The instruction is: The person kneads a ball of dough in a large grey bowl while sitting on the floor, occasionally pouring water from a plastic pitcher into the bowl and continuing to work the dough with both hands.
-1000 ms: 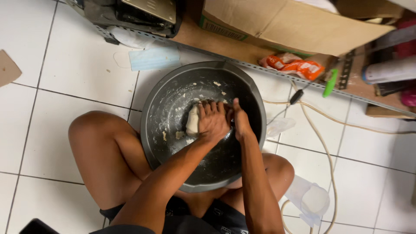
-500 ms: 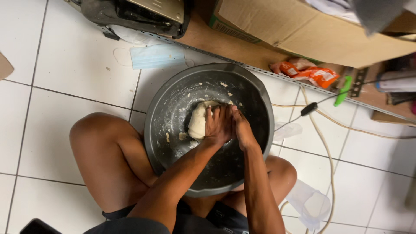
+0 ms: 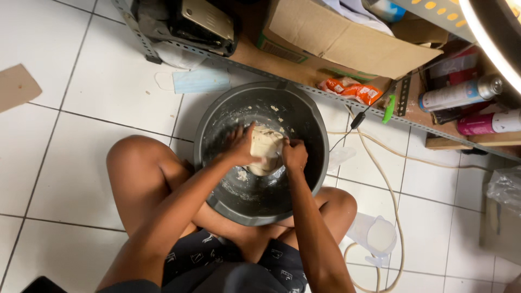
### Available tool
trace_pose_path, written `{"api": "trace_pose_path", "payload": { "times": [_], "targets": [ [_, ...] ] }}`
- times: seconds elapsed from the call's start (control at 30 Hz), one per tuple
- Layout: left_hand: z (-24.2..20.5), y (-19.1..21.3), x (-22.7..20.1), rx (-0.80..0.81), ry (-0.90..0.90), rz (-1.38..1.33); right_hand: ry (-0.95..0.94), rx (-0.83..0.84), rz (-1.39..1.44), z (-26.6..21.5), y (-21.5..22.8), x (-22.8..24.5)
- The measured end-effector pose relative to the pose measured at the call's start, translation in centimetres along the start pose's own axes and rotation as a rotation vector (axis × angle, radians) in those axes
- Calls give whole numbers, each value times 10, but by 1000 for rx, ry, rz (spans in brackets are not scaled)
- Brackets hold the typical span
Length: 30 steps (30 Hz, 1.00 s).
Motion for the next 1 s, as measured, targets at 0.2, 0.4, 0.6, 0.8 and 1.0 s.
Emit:
{"api": "trace_pose_path", "payload": {
  "times": [0.2, 0.4, 0.6, 0.8, 1.0],
  "targets": [
    [-20, -8, -32, 75, 227, 15, -7, 214, 179, -89, 51, 86],
    [4, -56, -21, -290, 270, 262, -112, 82, 13, -63, 31, 70],
    [11, -54, -20, -993, 286, 627, 31, -66, -187, -50, 1, 47],
    [34, -98, 24, -375, 215, 96, 233, -325, -154, -137, 7, 80],
    [21, -44, 18, 106, 130, 58, 22, -188, 17, -91, 38, 70]
  ]
}}
Point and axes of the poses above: each hand's wrist, its own z-axis towards the middle knuckle, its own y-axis out of the back of the hand, x = y × z, the point moved 5 cm from there along z, towards the middle knuckle, and after that the axes turned 6 degrees about -x, right-handed, at the moved point
